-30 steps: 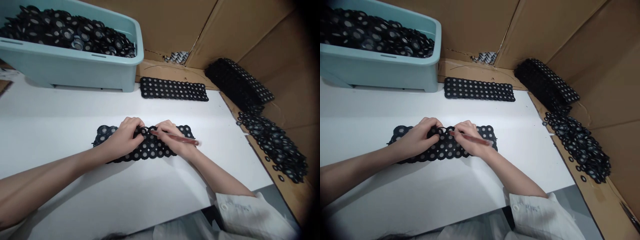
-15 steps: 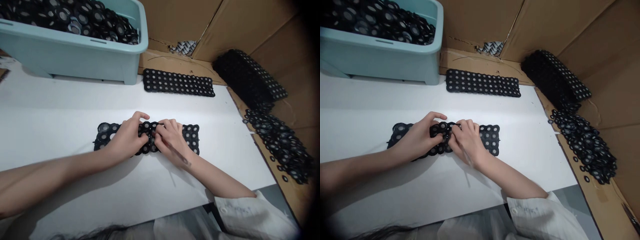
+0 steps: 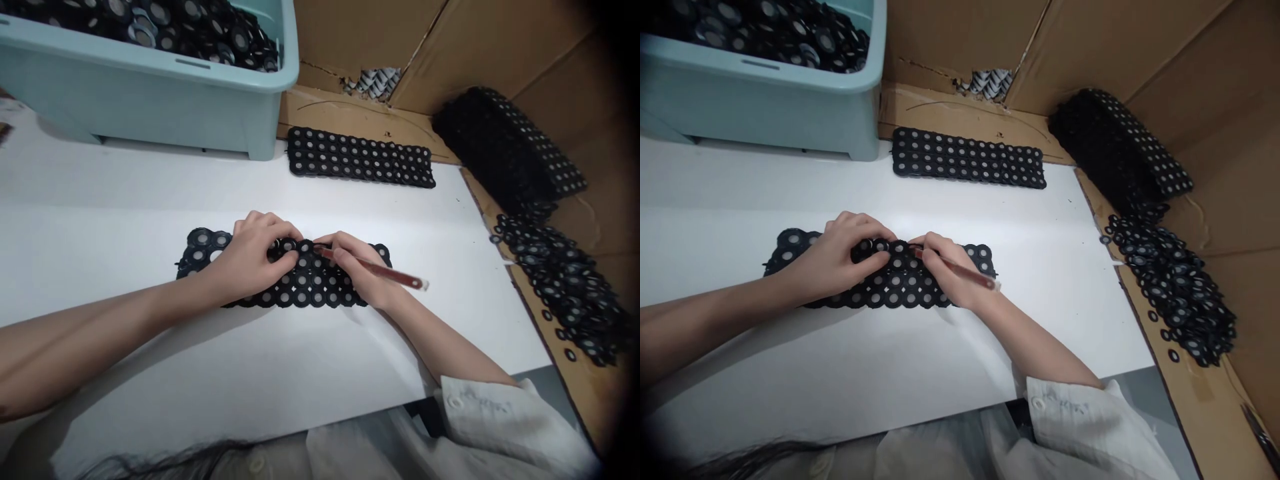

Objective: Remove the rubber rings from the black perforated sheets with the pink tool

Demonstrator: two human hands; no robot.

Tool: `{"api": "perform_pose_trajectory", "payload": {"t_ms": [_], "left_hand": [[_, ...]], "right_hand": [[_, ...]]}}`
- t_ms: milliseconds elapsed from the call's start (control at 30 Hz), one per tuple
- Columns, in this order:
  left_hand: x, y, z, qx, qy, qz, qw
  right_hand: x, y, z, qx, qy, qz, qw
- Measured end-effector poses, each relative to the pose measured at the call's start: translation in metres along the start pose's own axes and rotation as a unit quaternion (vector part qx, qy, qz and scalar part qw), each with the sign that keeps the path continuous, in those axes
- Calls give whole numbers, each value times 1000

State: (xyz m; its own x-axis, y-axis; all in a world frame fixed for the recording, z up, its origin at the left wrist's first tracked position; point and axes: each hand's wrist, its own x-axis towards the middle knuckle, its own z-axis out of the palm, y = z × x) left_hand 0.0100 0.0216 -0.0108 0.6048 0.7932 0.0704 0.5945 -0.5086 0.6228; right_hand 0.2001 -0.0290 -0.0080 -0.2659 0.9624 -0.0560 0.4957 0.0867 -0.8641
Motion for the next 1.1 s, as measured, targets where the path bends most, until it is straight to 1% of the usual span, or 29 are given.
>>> {"api": "perform_pose_trajectory", "payload": {"t_ms": [100, 167, 267, 333, 367, 433, 500, 533, 600, 667, 733, 800, 867, 967, 1033, 1100], "left_hand": [[1, 4, 5, -12, 16, -28, 999], [2, 6, 7, -16, 23, -46, 999], [2, 5, 7, -35, 22, -61, 997], [1, 6, 5, -44, 17, -64, 997], [0, 7, 5, -45, 17, -68, 997], [-3, 11, 4, -43, 22, -79, 996], [-6, 15, 3, -42, 20, -90, 995], [-7, 16, 3, -40, 16, -92, 995], [-8, 16, 2, -34, 7, -80, 996], [-7, 13, 1, -22, 2, -53, 998], [-4, 8, -1, -11, 2, -27, 1000], [0, 2, -2, -1, -8, -16, 1000], [3, -2, -4, 15, -43, -9, 999], [5, -3, -7, 57, -99, 4, 993], [3, 2, -6, 73, -106, -5, 992], [-1, 10, -5, 67, -90, -32, 993]], "right_hand": [[-1, -1, 9, -59, 20, -48, 997], [-2, -2, 10, -89, 26, -64, 994], [-3, -2, 6, -92, 10, -43, 995], [-3, -2, 7, -97, 16, -40, 994], [-2, -2, 9, -113, 28, -46, 992], [2, -2, 16, -178, 46, -60, 981], [7, -2, 21, -245, 50, -62, 966], [9, -3, 21, -261, 51, -56, 962], [12, -3, 15, -234, 43, -31, 971], [11, -3, 4, -152, 6, -10, 988], [9, -2, -6, -93, -37, -15, 995], [5, -1, -11, -102, -52, -31, 993], [3, -1, -9, -143, -39, -44, 988], [0, 0, 1, -189, -9, -71, 979], [-1, -1, 10, -227, 12, -84, 970], [0, -3, 17, -289, 34, -79, 954]]}}
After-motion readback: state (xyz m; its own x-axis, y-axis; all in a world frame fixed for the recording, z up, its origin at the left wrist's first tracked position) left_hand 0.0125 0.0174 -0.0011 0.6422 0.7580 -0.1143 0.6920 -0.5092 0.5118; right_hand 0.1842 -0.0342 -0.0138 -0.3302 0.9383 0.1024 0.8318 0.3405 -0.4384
